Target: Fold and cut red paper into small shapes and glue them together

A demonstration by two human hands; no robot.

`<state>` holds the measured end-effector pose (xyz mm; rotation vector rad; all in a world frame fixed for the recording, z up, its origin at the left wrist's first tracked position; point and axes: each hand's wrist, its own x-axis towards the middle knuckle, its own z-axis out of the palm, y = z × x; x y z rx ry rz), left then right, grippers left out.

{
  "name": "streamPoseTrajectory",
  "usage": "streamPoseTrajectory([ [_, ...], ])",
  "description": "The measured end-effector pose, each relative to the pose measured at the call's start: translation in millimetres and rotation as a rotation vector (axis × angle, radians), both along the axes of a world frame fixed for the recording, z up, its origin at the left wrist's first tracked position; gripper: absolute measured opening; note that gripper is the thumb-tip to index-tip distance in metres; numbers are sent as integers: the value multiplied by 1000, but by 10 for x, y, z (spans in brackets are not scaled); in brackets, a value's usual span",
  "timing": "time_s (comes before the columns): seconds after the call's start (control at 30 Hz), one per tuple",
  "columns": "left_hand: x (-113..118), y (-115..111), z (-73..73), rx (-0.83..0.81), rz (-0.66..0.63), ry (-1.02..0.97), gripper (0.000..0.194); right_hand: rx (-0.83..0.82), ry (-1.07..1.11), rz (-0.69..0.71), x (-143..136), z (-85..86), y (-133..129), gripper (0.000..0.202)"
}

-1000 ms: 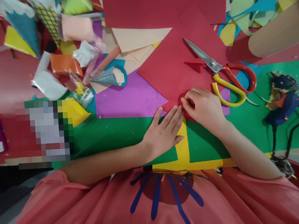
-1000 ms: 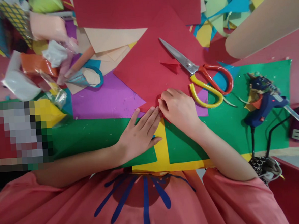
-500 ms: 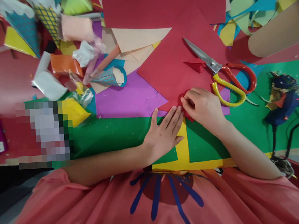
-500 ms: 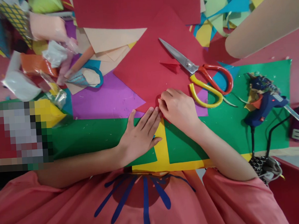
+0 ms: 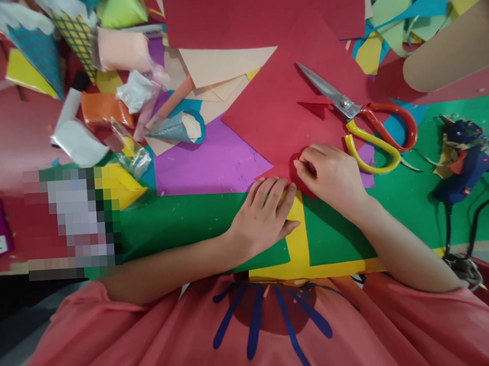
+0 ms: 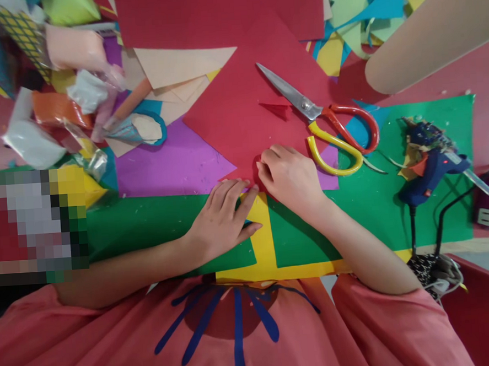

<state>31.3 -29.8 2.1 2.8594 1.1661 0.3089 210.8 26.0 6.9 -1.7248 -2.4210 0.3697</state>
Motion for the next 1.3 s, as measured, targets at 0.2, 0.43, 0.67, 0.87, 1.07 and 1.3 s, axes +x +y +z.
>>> streamPoseTrajectory([
  [0.2,-49,26,53,-17,-23,11,51,-8,2,3,5,-12,-1,22],
  [0.43,-73,57,134,-46,-26,79,45,-27,11,-8,-5,2,6,22],
  [0.67,-81,26,97,-64,-72,163,48,-31,17,-6,-7,11,7,21],
  [0.87,-40,26,92,-64,-55,201,51,-59,54,-4,14,25,24,21],
  [1.07,44,36,146,-155,-31,278,52,-164,171,27,92,73,83,21],
  [1.3,157,41,221,-204,-43,352,53,-210,246,4,118,74,110,21],
])
